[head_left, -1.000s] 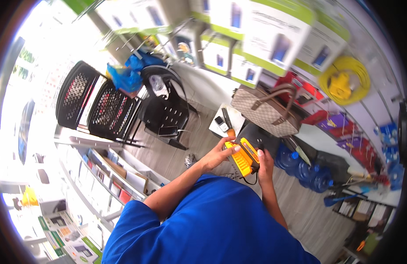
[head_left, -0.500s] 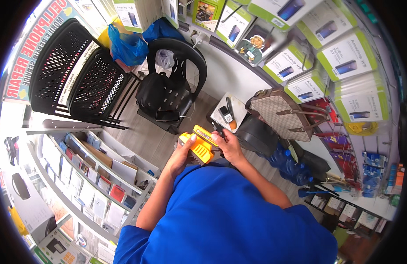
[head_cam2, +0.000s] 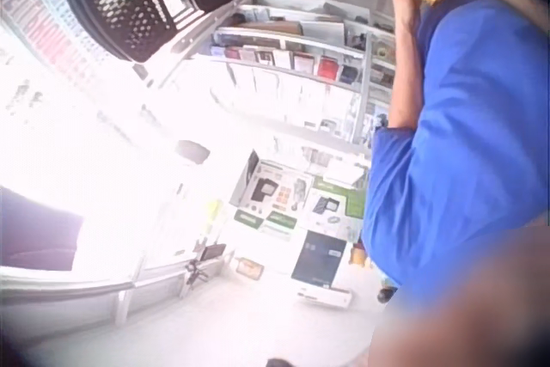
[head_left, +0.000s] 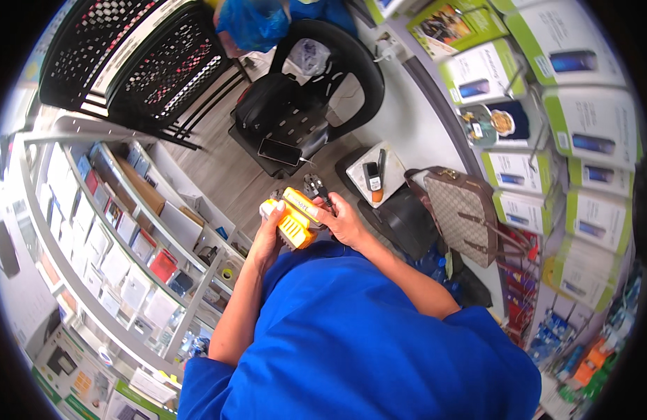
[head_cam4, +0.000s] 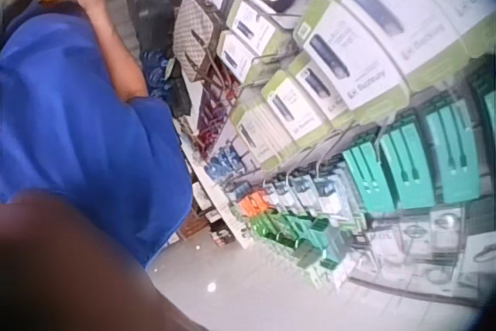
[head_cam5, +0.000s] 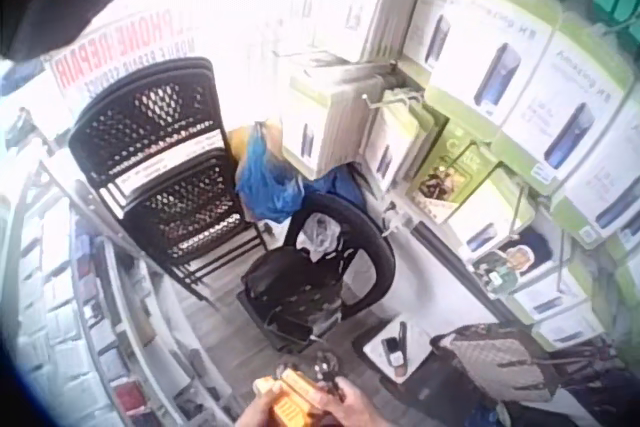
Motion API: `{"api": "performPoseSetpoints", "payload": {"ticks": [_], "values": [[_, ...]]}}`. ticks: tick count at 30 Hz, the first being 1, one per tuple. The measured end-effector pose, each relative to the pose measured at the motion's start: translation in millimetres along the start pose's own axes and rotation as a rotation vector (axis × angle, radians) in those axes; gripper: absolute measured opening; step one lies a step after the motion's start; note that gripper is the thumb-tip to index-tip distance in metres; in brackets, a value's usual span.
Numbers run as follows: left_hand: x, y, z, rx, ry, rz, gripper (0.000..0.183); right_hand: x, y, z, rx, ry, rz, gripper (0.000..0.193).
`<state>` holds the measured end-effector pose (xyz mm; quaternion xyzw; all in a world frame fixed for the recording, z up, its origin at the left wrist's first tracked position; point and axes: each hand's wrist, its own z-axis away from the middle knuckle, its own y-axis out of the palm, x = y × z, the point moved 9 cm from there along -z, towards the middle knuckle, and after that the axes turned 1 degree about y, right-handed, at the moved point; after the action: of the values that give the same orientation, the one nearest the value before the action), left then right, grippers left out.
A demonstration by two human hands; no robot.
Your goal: The person picks up a yellow power tool and a battery pack, then walks to a counter to insert the battery into the tool. They carry the tool to a chair, place it on the seat, and connect a charging cable to a wall outlet. The person then places a smartphone on the chair and connects it to the charger before adjusting the bag and cables.
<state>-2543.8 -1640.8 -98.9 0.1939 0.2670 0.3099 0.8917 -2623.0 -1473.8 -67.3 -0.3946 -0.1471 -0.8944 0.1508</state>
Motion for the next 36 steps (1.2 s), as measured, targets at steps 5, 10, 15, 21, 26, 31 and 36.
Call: {"api": "performPoseSetpoints", "payload": {"ticks": [5,10,15,21,26,31,36], "values": [[-20,-50,-74,-0.253,0.170,-0.141,0.089,-1,-38,-46,-0.019,0.011,-0.037,0.041],[-58,-107,-182,-0.490,0.305,-0.812,0.060,-19,-100,-116,-0.166,-0.030,0.195,0.043],[-79,-114,-291,-0.325,0.392,-1.733,0.064,-19,-128,-212,-0.285,-0.148,0.527,0.053],[-78,-138,-377,-0.162,0.502,-2.281,0.091,-46,-116,-331,-0.391,-0.285,0.914,0.067],[-81,-145,-391,-0.005,0.466,-2.240,0.128,-71,-99,-370,-0.444,-0.571,0.999,0.063],[-84,-144,-381,0.088,0.473,-2.206,0.107,-86,-80,-388,-0.341,-0.679,0.958,0.064],[-76,-145,-355,0.074,0.371,-2.116,0.095,-75,-58,-395,-0.304,-0.661,1.004,0.070]]}}
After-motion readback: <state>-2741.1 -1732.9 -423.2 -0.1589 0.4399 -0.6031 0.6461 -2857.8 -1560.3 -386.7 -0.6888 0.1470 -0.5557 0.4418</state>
